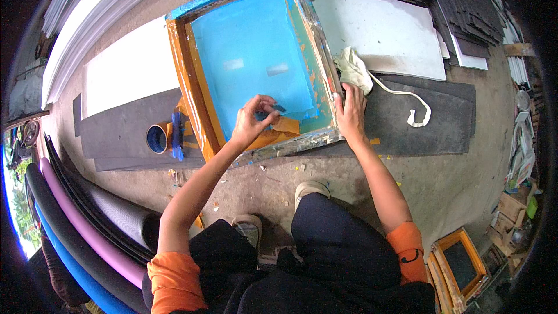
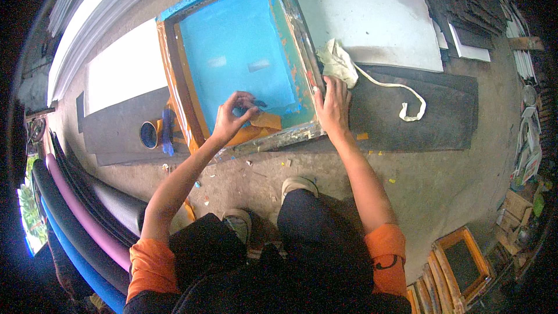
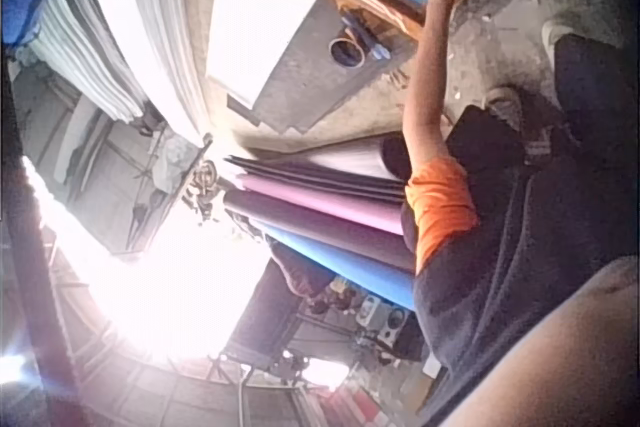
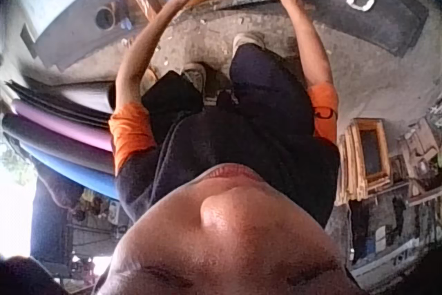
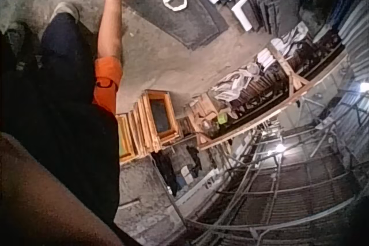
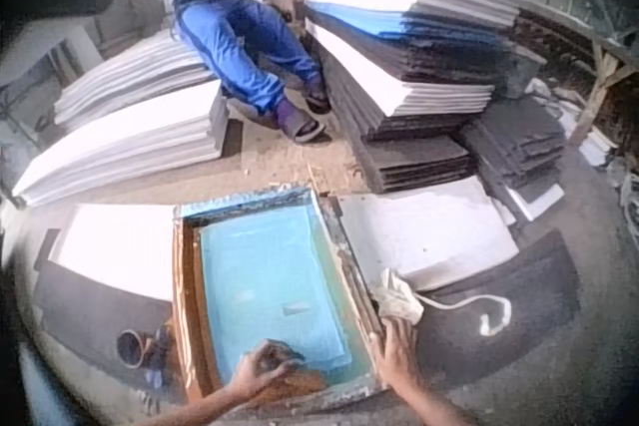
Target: The person sits on the floor and applies orange tape to the edges of a rectangular frame with a blue interior. They repeatedly smooth the tape, trim excess with a utility knife, and reposition the frame to work on different sides.
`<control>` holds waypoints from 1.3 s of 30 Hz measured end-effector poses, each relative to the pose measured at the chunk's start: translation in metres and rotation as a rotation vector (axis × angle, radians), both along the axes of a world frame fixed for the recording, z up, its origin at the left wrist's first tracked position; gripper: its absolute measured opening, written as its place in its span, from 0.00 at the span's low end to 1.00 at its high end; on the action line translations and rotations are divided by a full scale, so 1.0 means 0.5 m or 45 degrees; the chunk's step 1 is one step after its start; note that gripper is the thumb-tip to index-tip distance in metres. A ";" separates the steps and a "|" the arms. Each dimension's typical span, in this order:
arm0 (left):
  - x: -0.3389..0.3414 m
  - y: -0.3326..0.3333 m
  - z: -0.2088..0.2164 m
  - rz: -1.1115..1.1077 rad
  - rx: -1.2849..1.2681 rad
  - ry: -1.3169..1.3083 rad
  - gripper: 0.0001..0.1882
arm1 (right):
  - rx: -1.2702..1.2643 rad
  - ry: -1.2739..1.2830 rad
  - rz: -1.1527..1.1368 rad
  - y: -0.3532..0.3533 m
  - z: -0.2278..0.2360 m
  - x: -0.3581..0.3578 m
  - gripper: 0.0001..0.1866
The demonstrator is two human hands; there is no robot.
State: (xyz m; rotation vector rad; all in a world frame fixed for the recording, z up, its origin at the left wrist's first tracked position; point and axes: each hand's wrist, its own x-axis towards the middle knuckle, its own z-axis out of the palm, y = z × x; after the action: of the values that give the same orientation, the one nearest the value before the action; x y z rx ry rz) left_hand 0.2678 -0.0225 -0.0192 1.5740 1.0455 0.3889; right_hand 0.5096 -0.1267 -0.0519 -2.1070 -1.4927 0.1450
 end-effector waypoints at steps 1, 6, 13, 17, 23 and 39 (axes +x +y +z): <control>0.000 0.008 -0.003 -0.126 0.318 0.070 0.17 | 0.004 0.003 0.000 0.001 0.002 0.000 0.19; 0.077 0.016 -0.010 -1.025 1.309 0.058 0.22 | -0.002 -0.003 -0.004 0.003 0.006 -0.005 0.18; 0.121 0.018 -0.053 -1.122 1.433 0.404 0.35 | 0.011 0.047 -0.003 0.004 0.007 -0.003 0.18; 0.130 0.014 -0.065 -0.925 1.362 0.414 0.38 | -0.003 0.023 0.000 0.005 0.006 -0.006 0.19; 0.153 0.020 -0.043 -0.788 1.463 0.604 0.34 | 0.013 0.037 0.000 0.002 0.007 0.000 0.19; 0.160 -0.046 -0.041 -0.766 1.339 0.630 0.31 | 0.022 0.021 -0.011 0.002 0.010 -0.004 0.18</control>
State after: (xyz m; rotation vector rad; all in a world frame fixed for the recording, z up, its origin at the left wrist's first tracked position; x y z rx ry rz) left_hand 0.3477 -0.0453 -0.0396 2.9324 0.6500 0.1074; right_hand 0.5074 -0.1258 -0.0471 -2.0935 -1.4699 0.1453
